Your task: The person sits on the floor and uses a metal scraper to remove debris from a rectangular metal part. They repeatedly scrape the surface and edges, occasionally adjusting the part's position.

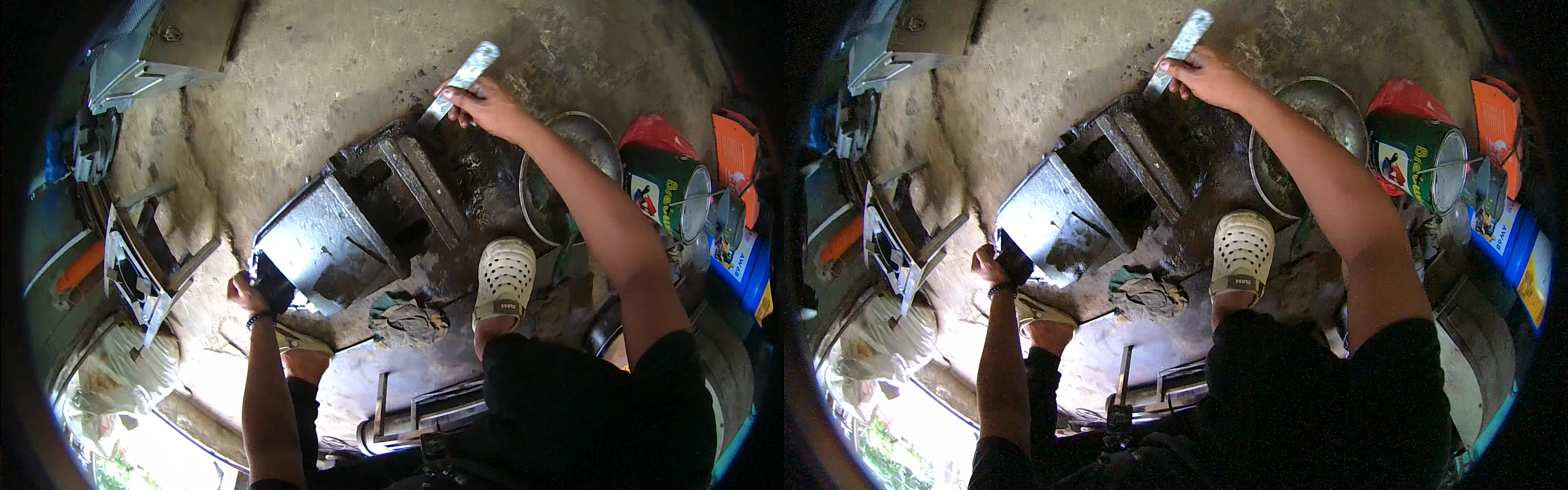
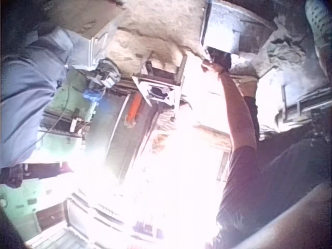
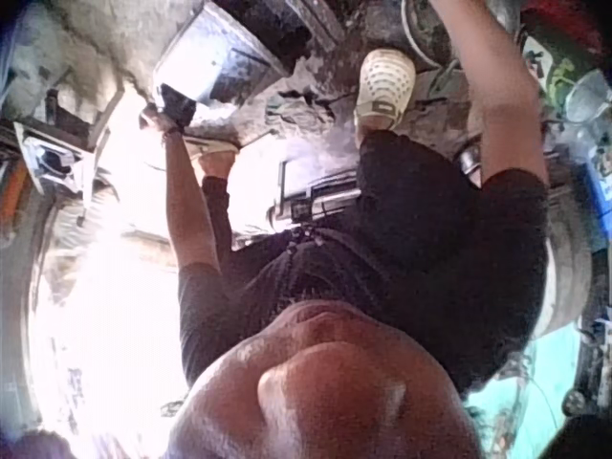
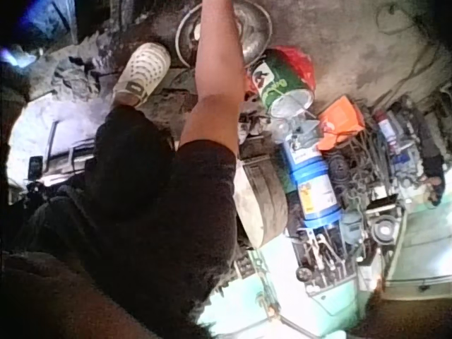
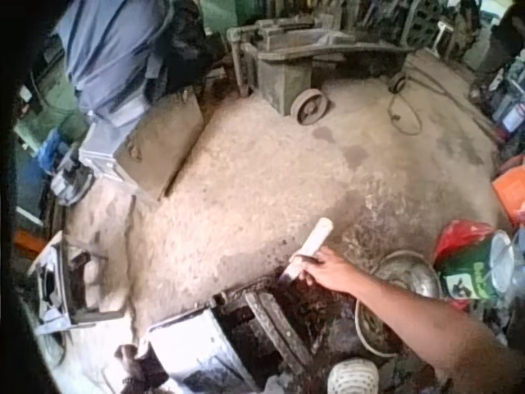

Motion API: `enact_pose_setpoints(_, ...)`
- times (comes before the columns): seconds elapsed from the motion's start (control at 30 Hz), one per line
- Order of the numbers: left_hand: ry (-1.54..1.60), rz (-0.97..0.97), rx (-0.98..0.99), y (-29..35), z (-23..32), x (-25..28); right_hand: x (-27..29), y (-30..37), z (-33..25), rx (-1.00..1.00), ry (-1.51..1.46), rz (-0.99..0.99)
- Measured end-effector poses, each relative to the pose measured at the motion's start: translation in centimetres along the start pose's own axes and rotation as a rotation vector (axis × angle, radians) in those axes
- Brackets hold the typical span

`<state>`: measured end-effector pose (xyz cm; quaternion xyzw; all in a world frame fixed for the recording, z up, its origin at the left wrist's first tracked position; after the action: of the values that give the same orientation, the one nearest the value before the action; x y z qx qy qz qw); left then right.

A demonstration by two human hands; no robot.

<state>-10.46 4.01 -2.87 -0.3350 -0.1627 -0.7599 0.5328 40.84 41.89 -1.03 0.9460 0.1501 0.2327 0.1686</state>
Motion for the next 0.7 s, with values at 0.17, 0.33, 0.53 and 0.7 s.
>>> enact_pose_setpoints(0.17,-0.011,0.0,0.039,0.1,-0.5,0.1,-1.0,2.0,1.2,0.045,-0.122,0.024)
enact_pose_setpoints(0.33,0.01,-0.003,-0.046,0.1,0.5,0.1,0.4,2.0,1.2,-0.117,-0.306,0.057)
enact_pose_setpoints(0.53,0.01,0.008,-0.023,0.3,0.5,0.1,3.6,3.5,0.6,-0.306,-0.833,0.086)
enact_pose_setpoints(0.7,0.015,-0.011,-0.021,0.3,0.3,0.0,4.2,4.4,-1.4,-0.08,-0.487,0.148)
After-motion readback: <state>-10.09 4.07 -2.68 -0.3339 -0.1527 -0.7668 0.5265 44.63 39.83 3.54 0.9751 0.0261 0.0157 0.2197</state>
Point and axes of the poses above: each hand's wrist, its own y-axis away from the middle knuckle, its own x-axis out of the back of the hand, z = x × y, the point moved 10 cm from there along -y, towards the middle knuckle, and after that the axes turned 15 degrees about z, right-handed, at the moved point
